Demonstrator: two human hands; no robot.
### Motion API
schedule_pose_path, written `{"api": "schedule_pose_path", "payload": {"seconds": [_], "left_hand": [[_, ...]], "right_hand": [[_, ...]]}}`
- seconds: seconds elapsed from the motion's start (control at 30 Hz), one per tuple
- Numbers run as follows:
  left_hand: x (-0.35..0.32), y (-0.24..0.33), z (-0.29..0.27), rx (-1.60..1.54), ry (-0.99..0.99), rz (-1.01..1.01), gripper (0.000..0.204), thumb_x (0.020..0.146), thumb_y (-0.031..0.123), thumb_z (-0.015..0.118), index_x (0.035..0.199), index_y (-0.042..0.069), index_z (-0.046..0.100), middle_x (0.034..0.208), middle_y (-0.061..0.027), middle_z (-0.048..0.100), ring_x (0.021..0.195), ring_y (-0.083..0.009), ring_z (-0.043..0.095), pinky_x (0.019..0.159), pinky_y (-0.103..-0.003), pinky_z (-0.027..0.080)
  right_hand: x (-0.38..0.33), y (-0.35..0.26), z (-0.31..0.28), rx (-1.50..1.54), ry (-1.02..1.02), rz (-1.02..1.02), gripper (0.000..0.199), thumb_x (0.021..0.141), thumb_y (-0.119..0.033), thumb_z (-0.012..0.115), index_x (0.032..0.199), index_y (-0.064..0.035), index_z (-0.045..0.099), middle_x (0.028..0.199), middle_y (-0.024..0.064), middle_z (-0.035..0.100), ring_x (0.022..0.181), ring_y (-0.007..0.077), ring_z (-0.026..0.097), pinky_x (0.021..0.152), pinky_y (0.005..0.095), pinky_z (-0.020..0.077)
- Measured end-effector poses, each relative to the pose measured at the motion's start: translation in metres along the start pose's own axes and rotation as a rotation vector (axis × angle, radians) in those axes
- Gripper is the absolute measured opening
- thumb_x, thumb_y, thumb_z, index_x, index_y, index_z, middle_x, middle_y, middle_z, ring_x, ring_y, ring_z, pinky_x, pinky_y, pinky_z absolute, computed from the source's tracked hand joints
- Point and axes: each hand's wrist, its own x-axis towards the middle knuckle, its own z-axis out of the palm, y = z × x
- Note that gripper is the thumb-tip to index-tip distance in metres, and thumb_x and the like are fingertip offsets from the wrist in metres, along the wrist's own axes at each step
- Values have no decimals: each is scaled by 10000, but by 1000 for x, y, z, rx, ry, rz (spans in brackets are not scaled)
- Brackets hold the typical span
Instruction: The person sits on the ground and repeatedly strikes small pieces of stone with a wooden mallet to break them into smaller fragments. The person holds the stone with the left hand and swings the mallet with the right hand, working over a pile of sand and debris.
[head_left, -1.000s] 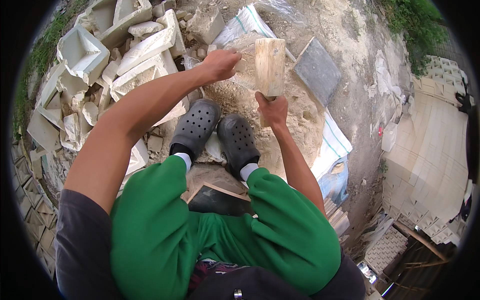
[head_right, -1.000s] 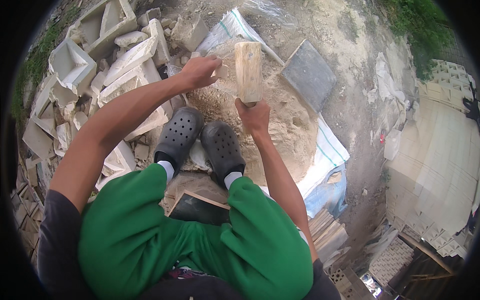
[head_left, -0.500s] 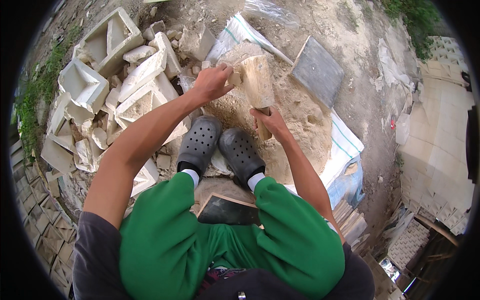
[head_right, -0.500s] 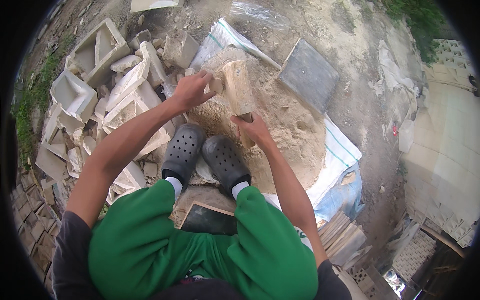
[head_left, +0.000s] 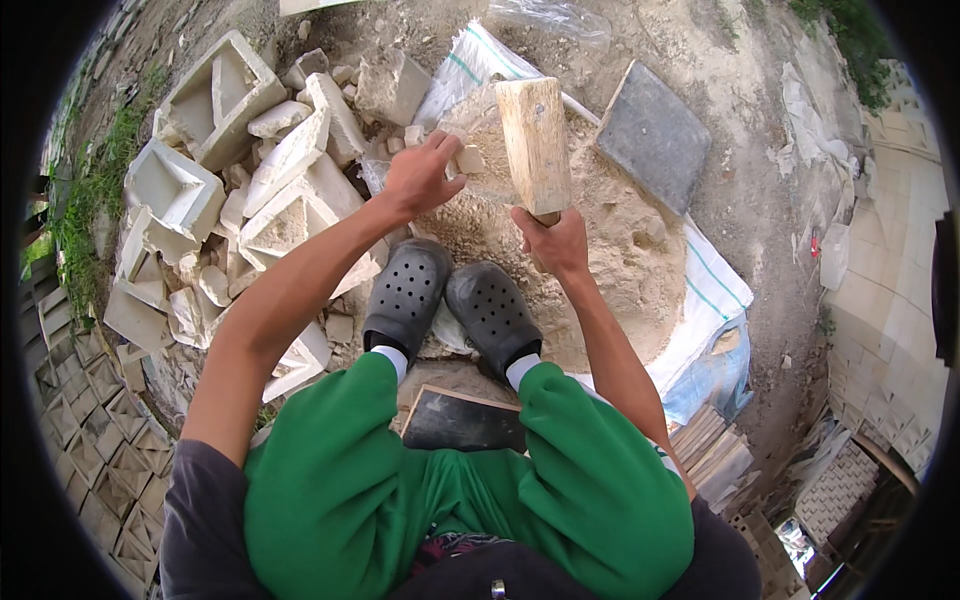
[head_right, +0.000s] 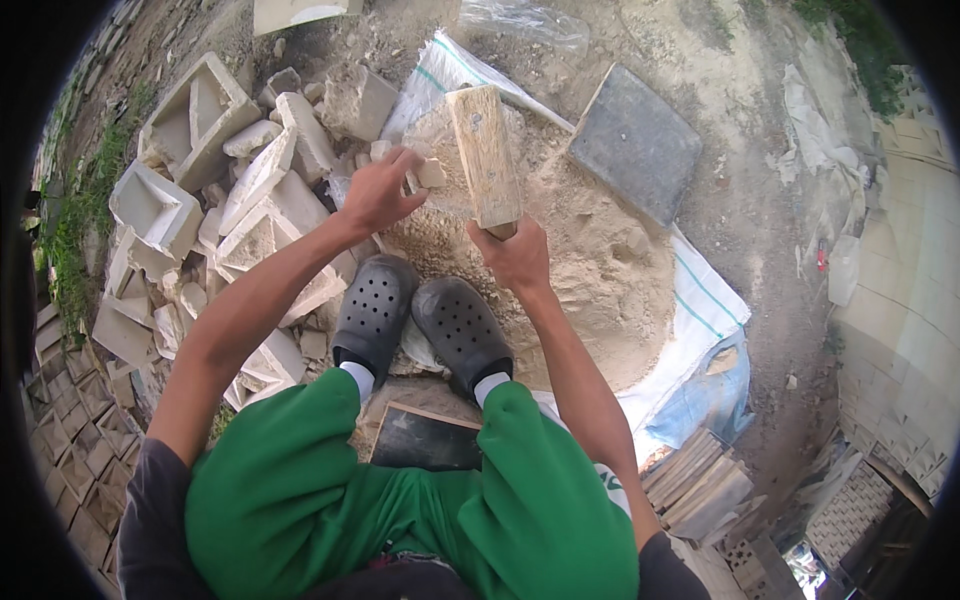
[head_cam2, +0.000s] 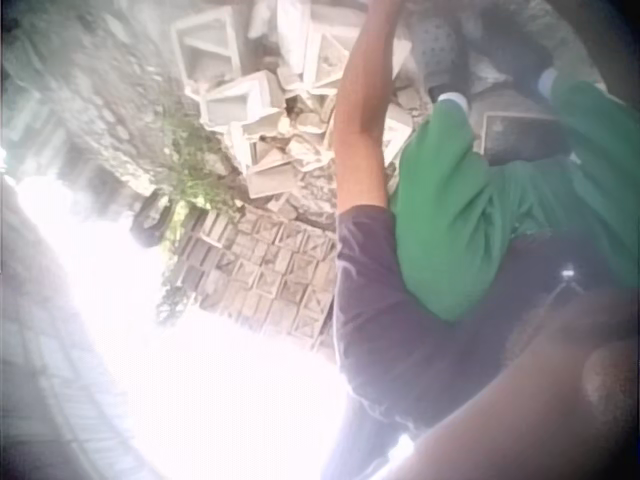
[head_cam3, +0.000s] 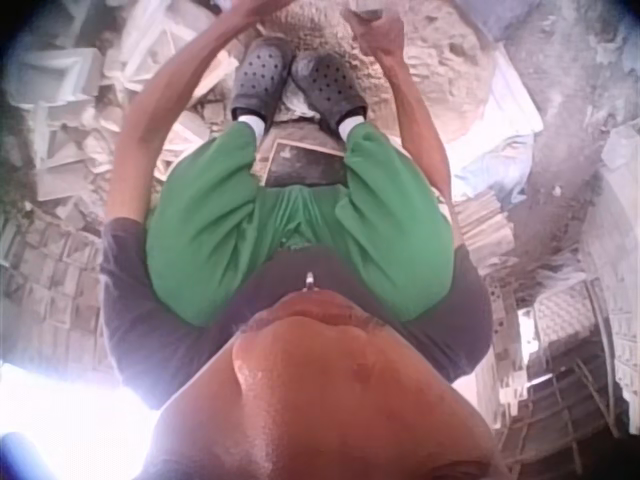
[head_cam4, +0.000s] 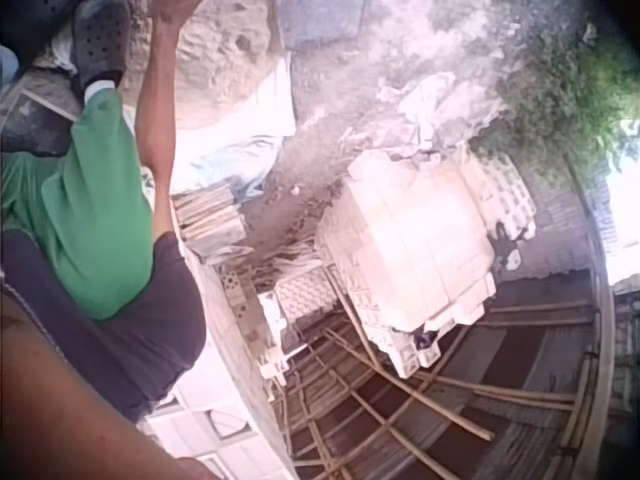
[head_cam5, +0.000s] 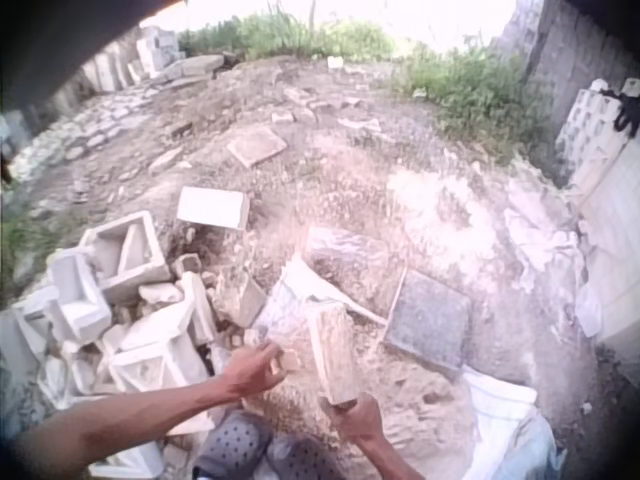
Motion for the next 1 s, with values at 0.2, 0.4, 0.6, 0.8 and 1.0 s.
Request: {"api": "schedule_pose_path", "payload": {"seconds": [0.2, 0.4, 0.6, 0.8, 1.0], "left_hand": [[5, -6, -7, 4, 126, -90, 413, 798, 259, 761, 1126, 70, 594, 1142, -132, 641, 1016, -355, 654, 867, -448, 533], [20, -16, -9, -72, 116, -63, 386, 818, 236, 742, 1128, 46, 612, 1158, -156, 637, 1068, -355, 637, 903, -442, 526], [23, -21, -6, -114, 20, -19, 389, 814, 208, 758, 1139, 35, 632, 1140, -157, 668, 1071, -374, 648, 910, -447, 521], [31, -5, -5, -122, -53, 45, 384, 815, 199, 760, 1141, 38, 638, 1132, -170, 670, 1066, -386, 644, 925, -456, 510], [7, -17, -3, -124, 24, 75, 400, 799, 208, 771, 1134, 33, 640, 1140, -167, 666, 1084, -380, 635, 932, -455, 504]], "right_hand": [[7, 17, 4, -176, -20, 33, 435, 811, -345, 786, 977, 45, 688, 763, 134, 710, 590, 196, 677, 583, 343, 532], [-11, 14, 4, -110, 58, 35, 456, 806, -338, 806, 996, 54, 671, 733, 111, 696, 545, 173, 659, 547, 323, 523], [-22, 6, -5, 55, 47, 130, 333, 865, -263, 792, 961, 24, 653, 673, 68, 650, 512, 158, 628, 496, 319, 492], [-20, 9, -12, 76, 81, 157, 310, 875, -245, 792, 941, 18, 642, 655, 56, 630, 493, 151, 604, 472, 309, 475], [-20, 9, -14, 107, 88, 125, 317, 875, -250, 793, 931, 18, 633, 650, 59, 626, 495, 151, 603, 468, 308, 475]]}}
